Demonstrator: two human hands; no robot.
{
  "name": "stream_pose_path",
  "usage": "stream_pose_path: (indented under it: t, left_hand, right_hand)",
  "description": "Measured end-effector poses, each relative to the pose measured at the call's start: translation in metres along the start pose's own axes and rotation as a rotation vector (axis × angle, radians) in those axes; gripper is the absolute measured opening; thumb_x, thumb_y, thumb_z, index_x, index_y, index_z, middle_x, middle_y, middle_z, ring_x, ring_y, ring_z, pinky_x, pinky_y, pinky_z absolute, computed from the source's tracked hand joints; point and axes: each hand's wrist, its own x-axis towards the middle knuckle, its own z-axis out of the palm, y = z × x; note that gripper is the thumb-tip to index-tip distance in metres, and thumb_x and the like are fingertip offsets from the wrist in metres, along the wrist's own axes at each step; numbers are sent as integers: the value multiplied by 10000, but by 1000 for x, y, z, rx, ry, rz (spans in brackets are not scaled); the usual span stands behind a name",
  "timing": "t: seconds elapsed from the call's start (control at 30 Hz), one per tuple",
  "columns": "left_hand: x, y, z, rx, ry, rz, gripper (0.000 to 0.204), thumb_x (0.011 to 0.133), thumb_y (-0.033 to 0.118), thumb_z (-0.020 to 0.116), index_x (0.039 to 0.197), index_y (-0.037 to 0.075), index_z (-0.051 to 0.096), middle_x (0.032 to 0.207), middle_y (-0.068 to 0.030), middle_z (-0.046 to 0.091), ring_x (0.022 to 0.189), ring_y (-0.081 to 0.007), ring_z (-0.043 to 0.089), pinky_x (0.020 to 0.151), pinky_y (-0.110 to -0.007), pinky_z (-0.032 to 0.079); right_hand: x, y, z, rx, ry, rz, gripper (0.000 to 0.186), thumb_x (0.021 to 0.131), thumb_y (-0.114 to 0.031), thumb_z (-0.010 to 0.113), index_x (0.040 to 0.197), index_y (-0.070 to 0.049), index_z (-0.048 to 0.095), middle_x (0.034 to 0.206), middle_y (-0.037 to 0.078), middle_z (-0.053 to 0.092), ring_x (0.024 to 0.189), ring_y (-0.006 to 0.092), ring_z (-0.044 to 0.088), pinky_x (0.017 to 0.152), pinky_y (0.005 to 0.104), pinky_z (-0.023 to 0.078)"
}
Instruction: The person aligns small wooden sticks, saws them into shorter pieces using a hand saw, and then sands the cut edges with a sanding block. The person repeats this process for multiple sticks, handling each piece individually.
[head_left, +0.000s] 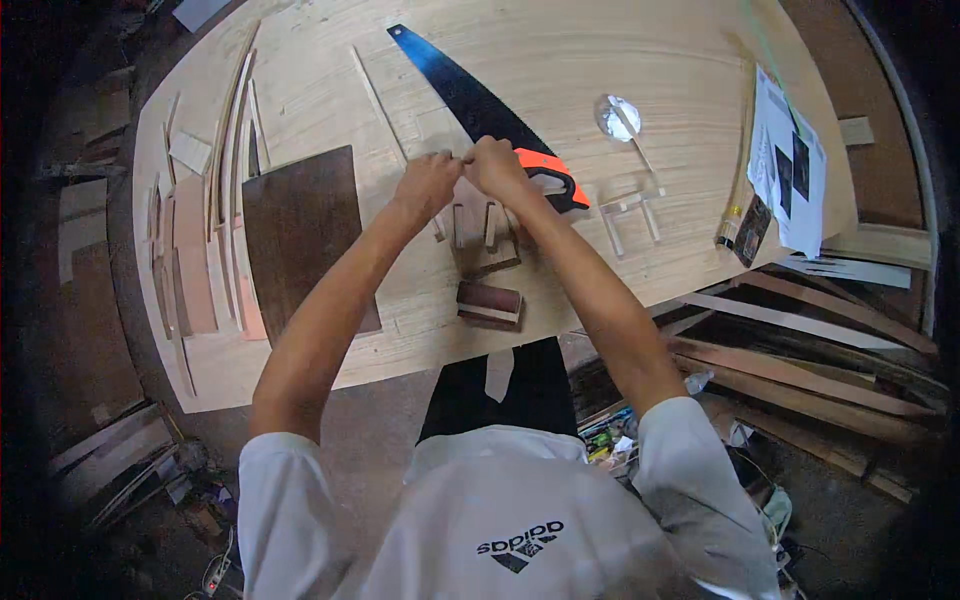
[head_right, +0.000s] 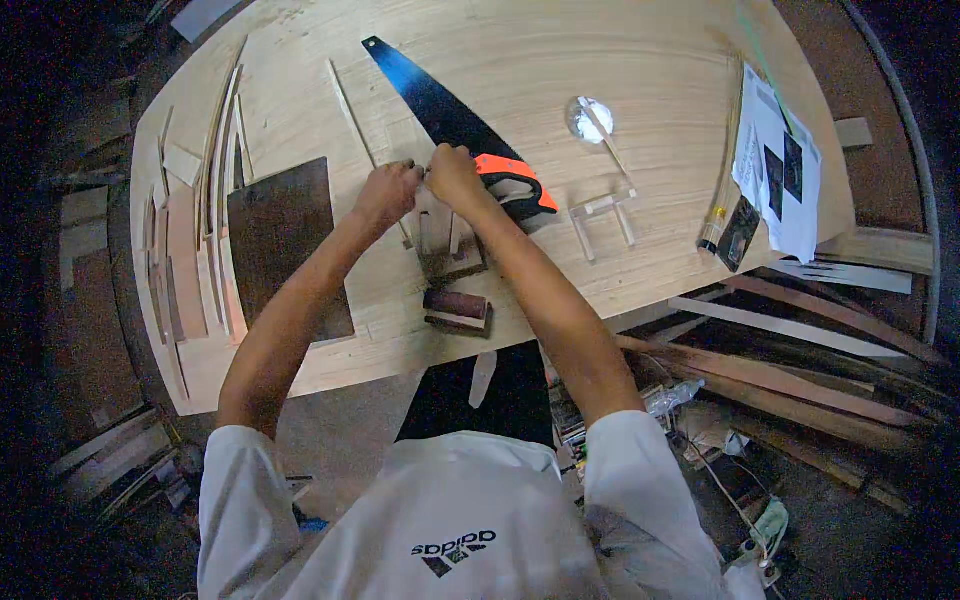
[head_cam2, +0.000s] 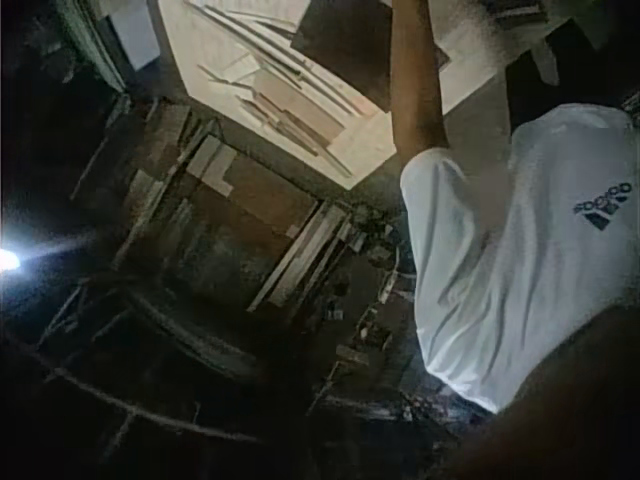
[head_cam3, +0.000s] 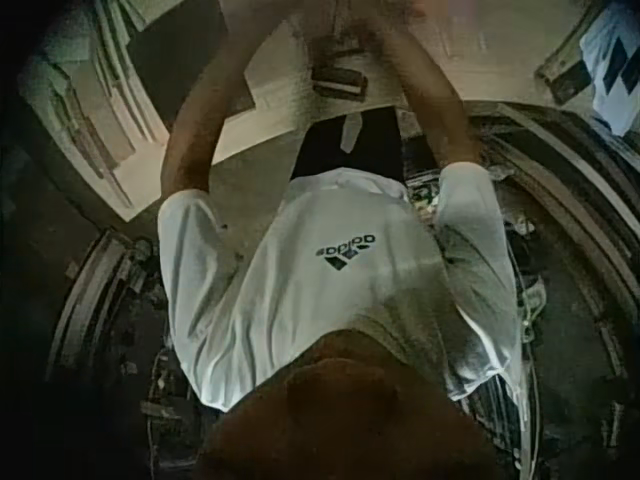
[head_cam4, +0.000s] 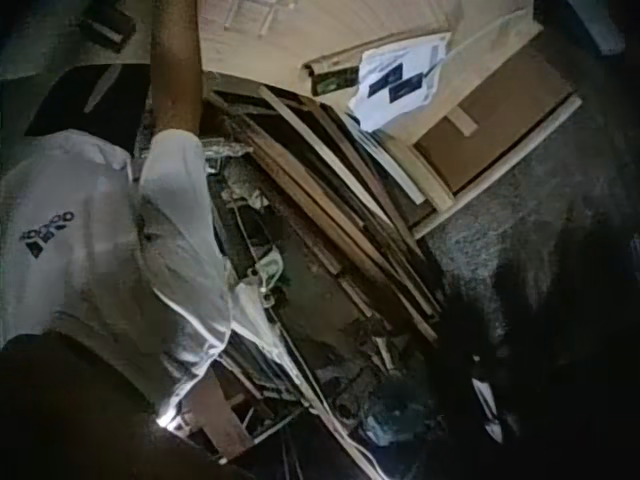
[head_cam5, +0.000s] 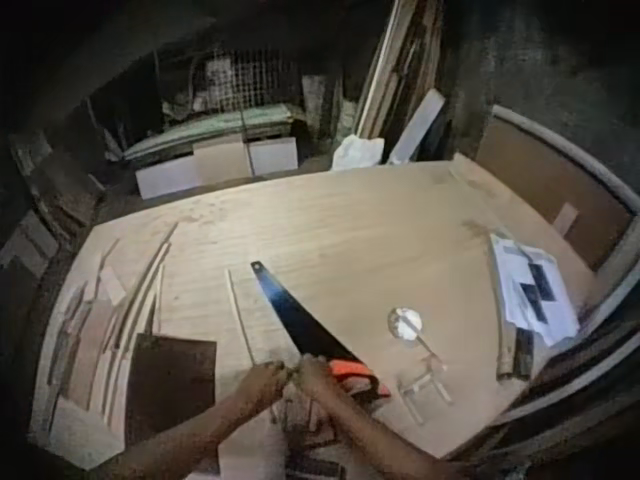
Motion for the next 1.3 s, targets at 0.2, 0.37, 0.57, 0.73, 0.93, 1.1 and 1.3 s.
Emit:
stream_pose_path:
  t: [0.2, 0.37, 0.57, 0.73, 0.93, 1.1, 1.3]
  left_hand:
    - [5, 5, 0, 21, -31, -75, 129, 815, 70, 629, 933, 44, 676, 970, -183, 654, 939, -387, 667, 799, -474, 557]
    - [21, 5, -9, 10, -90, -109, 191, 778, 96, 689, 956, 32, 662, 1016, -206, 651, 968, -398, 661, 811, -477, 562]
    - [31, -7, 0, 5, -78, -50, 265, 749, 127, 722, 974, 25, 628, 1019, -222, 634, 976, -428, 644, 834, -499, 550]
    - [33, -4, -8, 52, -126, -13, 295, 809, 197, 713, 1011, 2, 624, 1045, -257, 632, 961, -442, 656, 820, -530, 553]
    - [46, 2, -15, 76, -223, -150, 432, 794, 287, 772, 1090, -3, 651, 1126, -243, 645, 1056, -403, 651, 879, -473, 558]
    - [49, -6, -14, 125, -245, -211, 455, 785, 343, 790, 1118, 58, 665, 1131, -206, 663, 1073, -386, 655, 872, -468, 564]
    - [52, -12, -23, 116, -305, -202, 386, 751, 301, 784, 1028, 46, 694, 1023, -203, 704, 997, -371, 692, 817, -466, 584]
  right_hand:
    - [-45, -12, -40, 267, 231, -12, 338, 832, -139, 709, 1117, 38, 669, 1025, 257, 682, 1037, 470, 619, 859, 542, 512]
    - [-108, 29, -29, -203, 358, -34, 573, 825, -275, 754, 1296, -9, 566, 1110, 192, 641, 1106, 373, 569, 930, 509, 429]
    - [-118, 47, -5, -368, 446, -249, 619, 874, -265, 662, 1391, 18, 473, 1016, 172, 657, 1019, 319, 574, 917, 487, 358]
    - [-101, 58, -4, -458, 366, -352, 619, 891, -238, 634, 1415, 29, 443, 916, 152, 673, 905, 294, 625, 806, 463, 435]
    - [-105, 44, -32, -229, 402, -351, 556, 904, -171, 606, 1413, 1, 462, 837, 204, 683, 723, 350, 676, 698, 457, 544]
    - [-173, -6, -35, 331, 558, -159, 441, 930, -138, 621, 1343, 0, 553, 1081, 241, 696, 936, 340, 709, 838, 384, 553]
    - [-248, -13, -29, 713, 591, 13, 389, 952, -173, 661, 1291, 15, 624, 1167, 148, 706, 1024, 201, 674, 888, 311, 516]
